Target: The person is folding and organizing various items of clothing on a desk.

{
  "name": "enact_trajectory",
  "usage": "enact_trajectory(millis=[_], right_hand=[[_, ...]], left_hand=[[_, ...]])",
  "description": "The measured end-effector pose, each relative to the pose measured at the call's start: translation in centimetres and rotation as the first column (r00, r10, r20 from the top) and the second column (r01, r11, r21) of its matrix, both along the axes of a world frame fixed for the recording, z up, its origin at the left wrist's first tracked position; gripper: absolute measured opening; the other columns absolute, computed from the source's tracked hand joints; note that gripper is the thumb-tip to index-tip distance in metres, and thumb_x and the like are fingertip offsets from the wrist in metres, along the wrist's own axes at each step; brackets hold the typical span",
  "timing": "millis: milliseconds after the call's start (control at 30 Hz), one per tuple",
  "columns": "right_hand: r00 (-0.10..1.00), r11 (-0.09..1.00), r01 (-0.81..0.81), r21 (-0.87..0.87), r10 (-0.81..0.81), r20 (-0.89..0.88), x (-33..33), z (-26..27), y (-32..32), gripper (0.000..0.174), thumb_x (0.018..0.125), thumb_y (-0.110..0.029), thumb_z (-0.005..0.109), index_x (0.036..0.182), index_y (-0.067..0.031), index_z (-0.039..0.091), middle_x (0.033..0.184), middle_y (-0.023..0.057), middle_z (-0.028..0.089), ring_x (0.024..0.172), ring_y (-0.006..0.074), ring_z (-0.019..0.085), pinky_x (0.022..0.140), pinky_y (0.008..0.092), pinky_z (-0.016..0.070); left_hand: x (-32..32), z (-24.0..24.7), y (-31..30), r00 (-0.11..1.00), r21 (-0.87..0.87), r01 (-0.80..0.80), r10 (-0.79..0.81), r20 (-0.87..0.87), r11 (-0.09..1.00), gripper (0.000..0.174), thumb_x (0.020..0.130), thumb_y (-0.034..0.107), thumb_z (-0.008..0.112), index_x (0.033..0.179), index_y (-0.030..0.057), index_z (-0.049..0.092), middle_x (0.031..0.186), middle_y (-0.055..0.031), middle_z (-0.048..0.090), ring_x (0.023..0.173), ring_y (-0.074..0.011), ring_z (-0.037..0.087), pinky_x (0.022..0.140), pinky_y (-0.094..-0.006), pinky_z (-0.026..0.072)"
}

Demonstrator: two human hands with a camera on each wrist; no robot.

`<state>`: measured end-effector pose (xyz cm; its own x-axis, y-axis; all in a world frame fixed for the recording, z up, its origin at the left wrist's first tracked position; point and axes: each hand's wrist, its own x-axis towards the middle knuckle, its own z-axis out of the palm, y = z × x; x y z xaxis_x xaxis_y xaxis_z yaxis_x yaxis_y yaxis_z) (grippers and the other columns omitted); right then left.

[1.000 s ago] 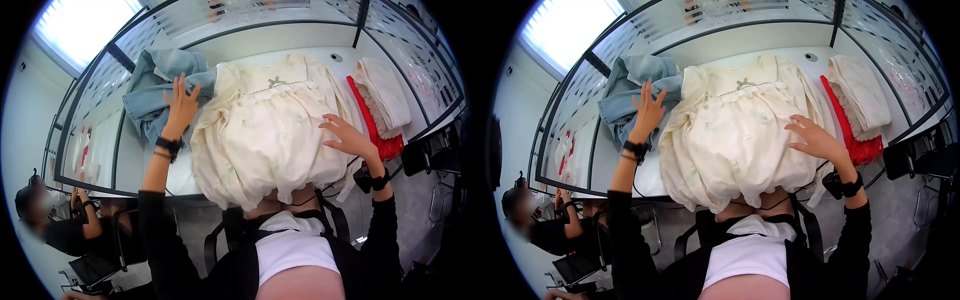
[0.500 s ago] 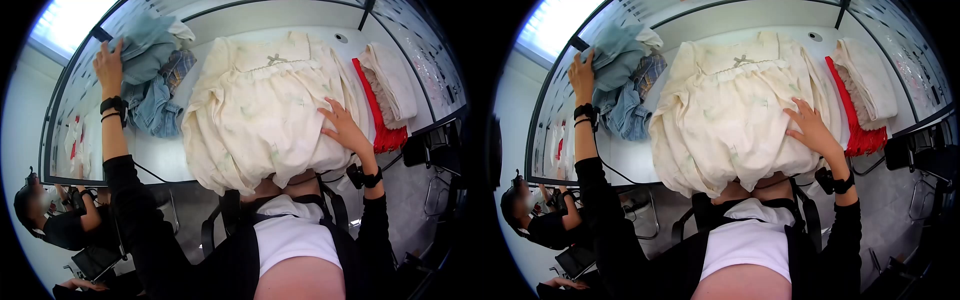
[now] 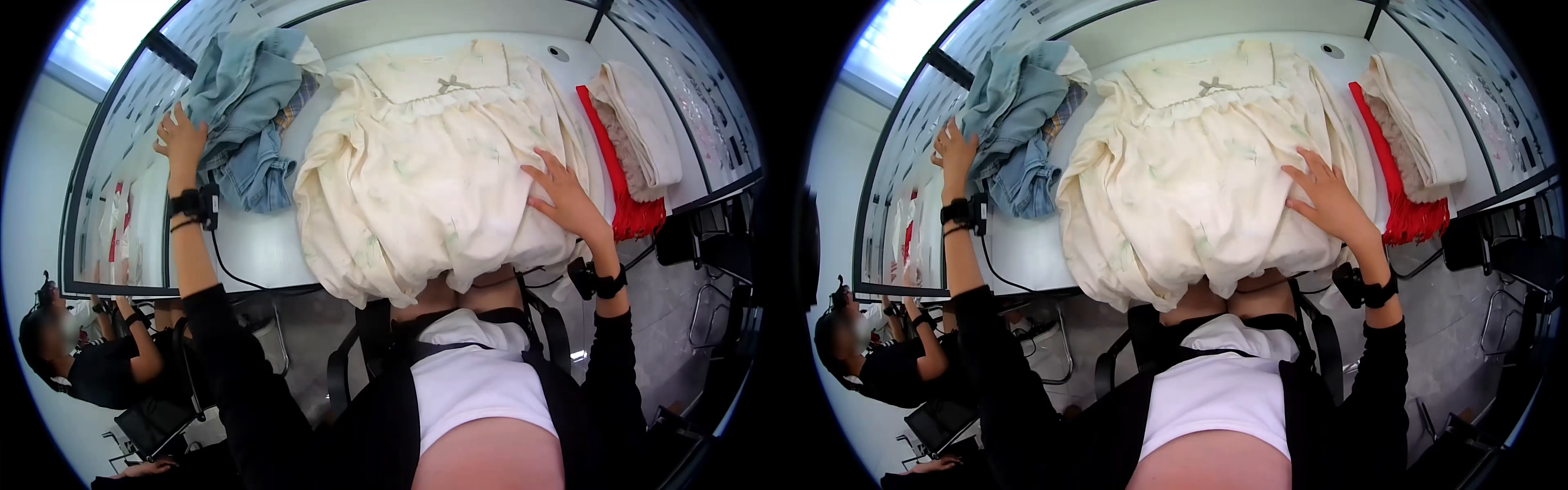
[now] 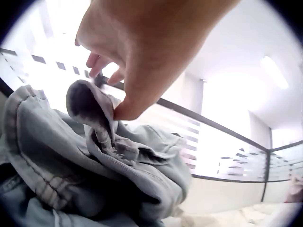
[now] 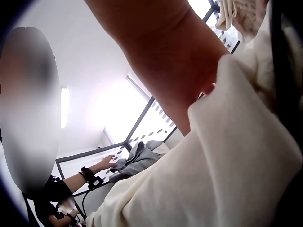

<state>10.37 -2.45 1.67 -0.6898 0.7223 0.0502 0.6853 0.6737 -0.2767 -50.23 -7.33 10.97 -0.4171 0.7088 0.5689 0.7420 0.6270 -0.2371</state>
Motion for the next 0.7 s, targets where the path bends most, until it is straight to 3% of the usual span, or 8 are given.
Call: enact_trajectory(millis=[167, 267, 300, 367, 400, 433, 467, 700], right_hand=[[0.999, 0.996, 0.03, 0.081, -0.026, -0.047, 0.0, -0.4, -0.6, 0.048, 0.082, -0.023, 0.061, 0.126, -0.0132, 0.046, 0.14, 0.0151, 0.028, 0.131, 0.0349, 0.025, 0.104, 0.0526, 0.0208], [0.995, 0.992, 0.033, 0.125, -0.021, -0.1, -0.1, 0.0, -1.2, 0.046, 0.082, -0.021, 0.06, 0.125, -0.0127, 0.047, 0.139, 0.0151, 0.031, 0.13, 0.0349, 0.027, 0.105, 0.0512, 0.0208], [0.991, 0.993, 0.043, 0.106, -0.029, -0.129, -0.3, 0.4, -1.6, 0.045, 0.082, -0.02, 0.06, 0.124, -0.0126, 0.047, 0.138, 0.0149, 0.032, 0.129, 0.0345, 0.028, 0.105, 0.0506, 0.0213], [0.981, 0.996, 0.059, 0.071, -0.045, -0.188, -0.8, 1.2, -2.6, 0.044, 0.081, -0.017, 0.06, 0.123, -0.0123, 0.048, 0.136, 0.0144, 0.034, 0.127, 0.0339, 0.031, 0.106, 0.0492, 0.0221], [0.975, 0.998, 0.047, 0.052, -0.035, -0.219, -0.8, 1.2, -2.9, 0.044, 0.081, -0.016, 0.06, 0.123, -0.0121, 0.048, 0.136, 0.014, 0.035, 0.126, 0.0336, 0.033, 0.106, 0.0492, 0.0225], [0.968, 0.999, 0.035, 0.031, -0.026, -0.249, -0.7, 1.2, -3.3, 0.043, 0.081, -0.015, 0.061, 0.122, -0.0119, 0.048, 0.135, 0.0136, 0.036, 0.125, 0.0333, 0.034, 0.106, 0.0491, 0.023], [0.96, 1.0, 0.021, 0.013, -0.017, -0.28, -0.7, 1.2, -3.6, 0.043, 0.081, -0.015, 0.061, 0.122, -0.0117, 0.048, 0.135, 0.0132, 0.037, 0.124, 0.0329, 0.036, 0.105, 0.0491, 0.0234], [0.926, 0.997, 0.014, -0.073, -0.04, -0.374, 0.0, -0.8, -3.8, 0.039, 0.078, -0.011, 0.063, 0.116, -0.0092, 0.053, 0.132, 0.0116, 0.041, 0.12, 0.0315, 0.041, 0.099, 0.0364, 0.0348]], left_hand=[[9.6, 0.2, -3.0, 0.859, 0.085, 0.501, -0.483, -0.17, 0.861, 0.053, 0.073, 0.019, 0.063, 0.123, 0.0135, 0.046, 0.129, -0.0123, 0.042, 0.119, -0.0284, 0.039, 0.094, -0.0494, 0.0297], [14.8, -2.1, -4.2, 0.525, 0.131, 0.816, -0.817, 0.24, 0.563, 0.037, 0.071, 0.006, 0.066, 0.107, 0.0081, 0.057, 0.108, -0.0082, 0.058, 0.101, -0.0278, 0.054, 0.085, -0.0359, 0.0416], [18.1, -2.9, -5.5, 0.334, 0.291, 0.766, -0.741, 0.582, 0.574, 0.028, 0.073, 0.009, 0.068, 0.1, 0.0071, 0.06, 0.102, -0.0084, 0.061, 0.094, -0.027, 0.057, 0.079, -0.0346, 0.0448], [22.5, -4.8, -7.2, 0.139, 0.288, 0.859, -0.736, 0.663, 0.422, 0.017, 0.072, 0.002, 0.068, 0.088, 0.0023, 0.063, 0.091, -0.0072, 0.064, 0.08, -0.0203, 0.061, 0.072, -0.0283, 0.0475], [24.3, -5.3, -8.1, 0.026, 0.314, 0.807, -0.561, 0.827, 0.5, 0.016, 0.072, 0.001, 0.067, 0.087, 0.003, 0.064, 0.089, -0.0062, 0.064, 0.079, -0.0193, 0.062, 0.07, -0.0267, 0.048], [25.3, -6.0, -8.5, 0.028, 0.302, 0.879, -0.671, 0.741, 0.369, 0.015, 0.072, 0.002, 0.067, 0.087, 0.0035, 0.064, 0.089, -0.0061, 0.063, 0.079, -0.02, 0.062, 0.07, -0.0268, 0.0485], [26.0, -6.8, -8.9, 0.022, 0.297, 0.883, -0.666, 0.745, 0.362, 0.014, 0.073, 0.003, 0.067, 0.086, 0.0037, 0.064, 0.088, -0.006, 0.062, 0.079, -0.0215, 0.061, 0.069, -0.0281, 0.0488], [27.2, -9.7, -10.0, 0.083, 0.318, 0.826, -0.659, 0.747, 0.466, 0.013, 0.073, 0.005, 0.067, 0.085, 0.0032, 0.064, 0.087, -0.0066, 0.061, 0.078, -0.0236, 0.06, 0.069, -0.0287, 0.0483]])
